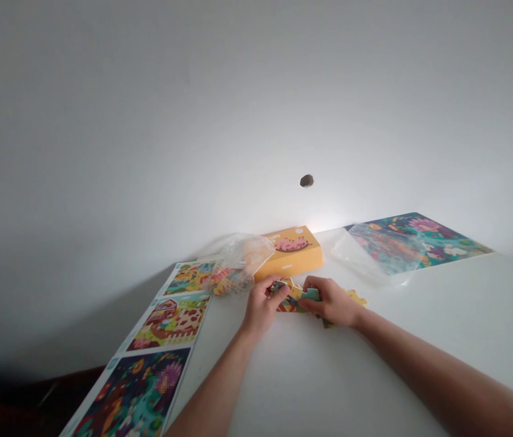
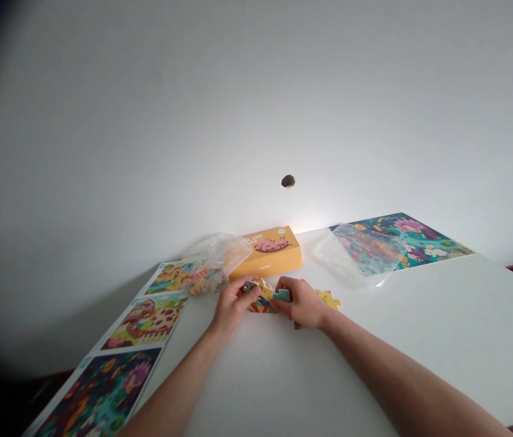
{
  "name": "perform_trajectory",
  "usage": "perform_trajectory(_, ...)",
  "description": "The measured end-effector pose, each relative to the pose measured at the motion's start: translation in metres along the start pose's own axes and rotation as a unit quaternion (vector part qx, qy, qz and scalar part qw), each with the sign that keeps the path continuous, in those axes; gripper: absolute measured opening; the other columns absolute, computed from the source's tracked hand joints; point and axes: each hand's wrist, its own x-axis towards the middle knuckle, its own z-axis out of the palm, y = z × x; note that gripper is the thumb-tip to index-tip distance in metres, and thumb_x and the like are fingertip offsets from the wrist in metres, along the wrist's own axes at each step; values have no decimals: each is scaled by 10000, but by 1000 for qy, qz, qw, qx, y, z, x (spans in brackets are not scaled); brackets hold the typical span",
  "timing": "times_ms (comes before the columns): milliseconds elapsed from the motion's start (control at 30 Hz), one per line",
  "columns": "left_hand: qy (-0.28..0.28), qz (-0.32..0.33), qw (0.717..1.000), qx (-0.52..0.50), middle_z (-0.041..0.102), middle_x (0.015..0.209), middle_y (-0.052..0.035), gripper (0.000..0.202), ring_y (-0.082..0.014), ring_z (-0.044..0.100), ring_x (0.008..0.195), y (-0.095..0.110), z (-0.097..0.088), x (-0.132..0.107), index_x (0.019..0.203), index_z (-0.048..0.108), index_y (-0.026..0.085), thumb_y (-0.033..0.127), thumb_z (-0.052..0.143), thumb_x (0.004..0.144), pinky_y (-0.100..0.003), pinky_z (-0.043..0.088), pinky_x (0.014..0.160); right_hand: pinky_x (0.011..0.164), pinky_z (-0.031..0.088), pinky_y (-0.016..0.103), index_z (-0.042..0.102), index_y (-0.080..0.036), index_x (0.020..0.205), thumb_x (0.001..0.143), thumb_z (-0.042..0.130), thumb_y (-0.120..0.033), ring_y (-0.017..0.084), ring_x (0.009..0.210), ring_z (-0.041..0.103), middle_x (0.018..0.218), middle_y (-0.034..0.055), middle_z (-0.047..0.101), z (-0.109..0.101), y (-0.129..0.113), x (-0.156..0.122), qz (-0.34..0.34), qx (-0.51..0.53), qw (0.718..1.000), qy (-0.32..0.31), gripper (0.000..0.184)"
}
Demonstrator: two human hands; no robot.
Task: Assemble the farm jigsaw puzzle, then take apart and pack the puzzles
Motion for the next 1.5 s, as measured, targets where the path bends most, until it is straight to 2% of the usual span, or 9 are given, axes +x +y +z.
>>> perform_trajectory(100,-6,-19,997,-71,687,815,-39,290,-155,616,743,2,2,-1,949,695,139,306,762,722,-253,477,720,559,379,250,535,-196,826,813,604,-343,115,603,458,677,-26,561,2,1,0,-11,15,1000,12,163)
perform_trajectory(233,-56,-38,993,-100,702,974,-59,544,-195,651,884,6,6,-5,1188,624,180,217,796,673,-304,491,838,615,422,270,490,-210,943,893,517,-398,139,669,513,782,8,610,2,4,-1,-60,22,997,38,197)
perform_trajectory(367,-110,-51,992,-42,712,942,-80,419,-229,661,877,5,9,-7,1073,676,139,209,788,675,-341,509,823,577,371,261,443,-220,882,915,480,-420,128,604,465,697,-19,558,-3,10,2,-89,-24,995,26,206)
perform_trajectory(600,-115,-70,983,-124,708,903,-90,411,-222,657,807,10,9,-7,1057,676,114,223,781,675,-344,514,761,513,287,235,399,-209,709,893,499,-497,107,565,348,616,-43,404,-6,11,5,-59,57,991,103,356)
perform_trajectory(733,-81,-91,986,-117,705,869,-79,382,-198,642,745,11,11,-7,994,687,111,218,801,645,-317,502,711,522,266,243,400,-204,671,858,571,-499,104,561,326,597,-48,382,-2,5,2,-73,49,985,150,389)
perform_trajectory(833,-83,-99,981,-146,708,870,-70,379,-185,643,737,15,12,-8,991,692,125,219,808,642,-299,491,706,493,267,237,420,-204,678,819,609,-540,97,532,345,586,-52,395,0,5,3,-37,166,974,152,410)
perform_trajectory(1000,-106,-124,960,-229,715,870,-66,345,-185,657,783,21,13,-9,947,695,143,209,822,634,-292,499,737,408,223,211,428,-201,685,750,678,-547,63,430,312,528,-76,395,-1,5,7,33,362,924,114,432)
perform_trajectory(1400,-138,-169,950,-224,704,952,-99,402,-230,686,752,17,10,-11,1035,631,175,246,799,677,-337,550,597,388,187,182,439,-186,698,709,732,-421,48,430,313,552,-65,415,3,10,10,86,498,855,116,375)
perform_trajectory(1500,-125,-161,954,-218,702,951,-89,410,-210,679,705,16,9,-10,1043,624,176,246,792,676,-322,543,568,383,192,179,462,-183,716,734,711,-442,50,430,321,564,-59,437,4,11,10,71,480,868,103,360)
